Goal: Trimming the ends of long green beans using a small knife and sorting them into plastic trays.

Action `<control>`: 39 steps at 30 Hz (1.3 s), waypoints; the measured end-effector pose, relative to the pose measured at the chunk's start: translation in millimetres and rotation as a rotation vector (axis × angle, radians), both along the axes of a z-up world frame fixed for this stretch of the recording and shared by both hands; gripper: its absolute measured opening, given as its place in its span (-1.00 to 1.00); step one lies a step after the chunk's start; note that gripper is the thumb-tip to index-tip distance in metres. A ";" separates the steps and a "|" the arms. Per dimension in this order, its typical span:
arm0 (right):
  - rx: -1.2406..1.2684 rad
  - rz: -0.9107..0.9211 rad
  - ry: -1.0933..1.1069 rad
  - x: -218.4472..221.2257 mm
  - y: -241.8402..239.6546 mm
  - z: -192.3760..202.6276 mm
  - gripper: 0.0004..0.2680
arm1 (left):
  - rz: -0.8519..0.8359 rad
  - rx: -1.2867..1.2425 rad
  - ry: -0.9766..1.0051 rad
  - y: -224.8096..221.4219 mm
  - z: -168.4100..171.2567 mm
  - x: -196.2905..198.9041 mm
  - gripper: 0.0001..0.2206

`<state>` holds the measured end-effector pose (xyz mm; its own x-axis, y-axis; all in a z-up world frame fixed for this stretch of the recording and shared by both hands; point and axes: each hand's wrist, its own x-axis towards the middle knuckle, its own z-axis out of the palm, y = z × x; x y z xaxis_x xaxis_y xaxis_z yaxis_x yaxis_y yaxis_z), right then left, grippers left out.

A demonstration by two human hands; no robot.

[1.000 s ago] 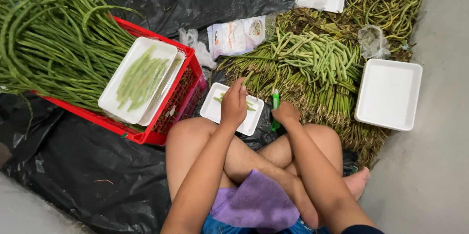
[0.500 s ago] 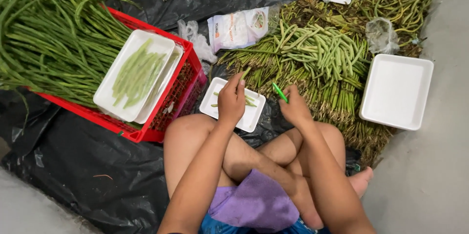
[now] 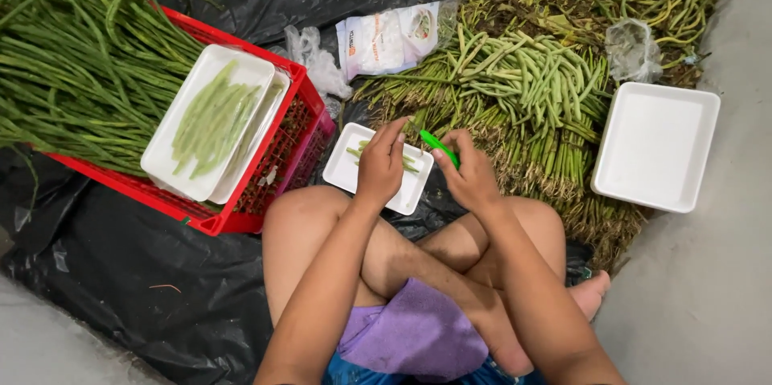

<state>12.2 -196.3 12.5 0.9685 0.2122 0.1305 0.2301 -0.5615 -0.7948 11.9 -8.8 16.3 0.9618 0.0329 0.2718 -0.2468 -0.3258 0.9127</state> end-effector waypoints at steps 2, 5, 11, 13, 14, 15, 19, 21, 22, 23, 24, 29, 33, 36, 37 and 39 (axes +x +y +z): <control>0.001 -0.003 -0.005 0.5 -0.4 0.7 -0.81 | -0.009 0.007 0.001 -0.8 -2.1 -0.4 -0.68; -0.001 -0.010 -0.010 1.0 -0.5 0.5 -0.82 | -0.023 0.007 -0.001 -0.9 -1.0 -1.7 -0.68; 0.001 -0.008 -0.044 -0.1 0.4 0.6 -0.83 | -0.038 0.020 0.045 1.3 -6.3 -2.8 -0.63; 0.000 -0.005 -0.047 -0.4 0.6 -0.3 -0.83 | -0.032 0.026 0.041 2.2 -7.4 -3.2 -0.63; 0.006 0.000 -0.051 -0.5 0.5 -0.7 -0.83 | -0.025 0.036 0.039 2.4 -6.4 -3.7 -0.63; 0.011 0.005 -0.055 -0.5 0.3 -1.1 -0.83 | -0.019 0.046 0.038 2.4 -5.5 -4.2 -0.64; 0.017 0.011 -0.064 -1.4 1.1 0.8 -0.84 | -0.020 0.021 0.045 2.3 -2.0 -4.4 -0.63; -0.020 0.010 -0.084 -1.7 1.0 0.5 -0.83 | -0.026 0.004 0.027 1.9 -1.7 -4.4 -0.64; -0.021 0.010 -0.084 -1.6 0.6 0.6 -0.83 | -0.026 0.004 0.028 2.1 -2.0 -4.5 -0.64; -0.029 0.013 -0.087 -1.4 0.3 0.6 -0.83 | -0.025 0.009 0.018 2.3 -2.3 -4.6 -0.64; -0.038 0.016 -0.091 -1.0 0.1 0.8 -0.82 | -0.023 0.015 0.007 2.5 -2.5 -4.3 -0.65; -0.016 0.062 -0.115 -7.3 7.2 18.7 -0.78 | -0.031 0.027 -0.024 0.9 -11.6 -3.1 -0.67; 0.051 0.154 -0.130 -11.9 10.7 29.0 -0.64 | -0.055 0.039 -0.051 0.5 -10.7 -4.0 -0.69; 0.087 0.195 -0.119 -11.1 9.2 30.1 -0.61 | -0.056 0.030 -0.053 1.0 -10.4 -4.0 -0.69; 0.086 0.196 -0.119 -10.9 10.1 33.1 -0.61 | -0.056 0.029 -0.053 0.6 -9.7 -4.6 -0.69; 0.117 0.209 -0.134 -9.9 12.2 39.1 -0.62 | -0.057 0.020 -0.061 0.0 -7.7 -4.9 -0.69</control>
<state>2.2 -184.2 51.6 0.8776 0.3817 0.2901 0.4391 -0.3969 -0.8060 7.0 -8.8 8.6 0.9435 -0.0280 0.3301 -0.3206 -0.3279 0.8887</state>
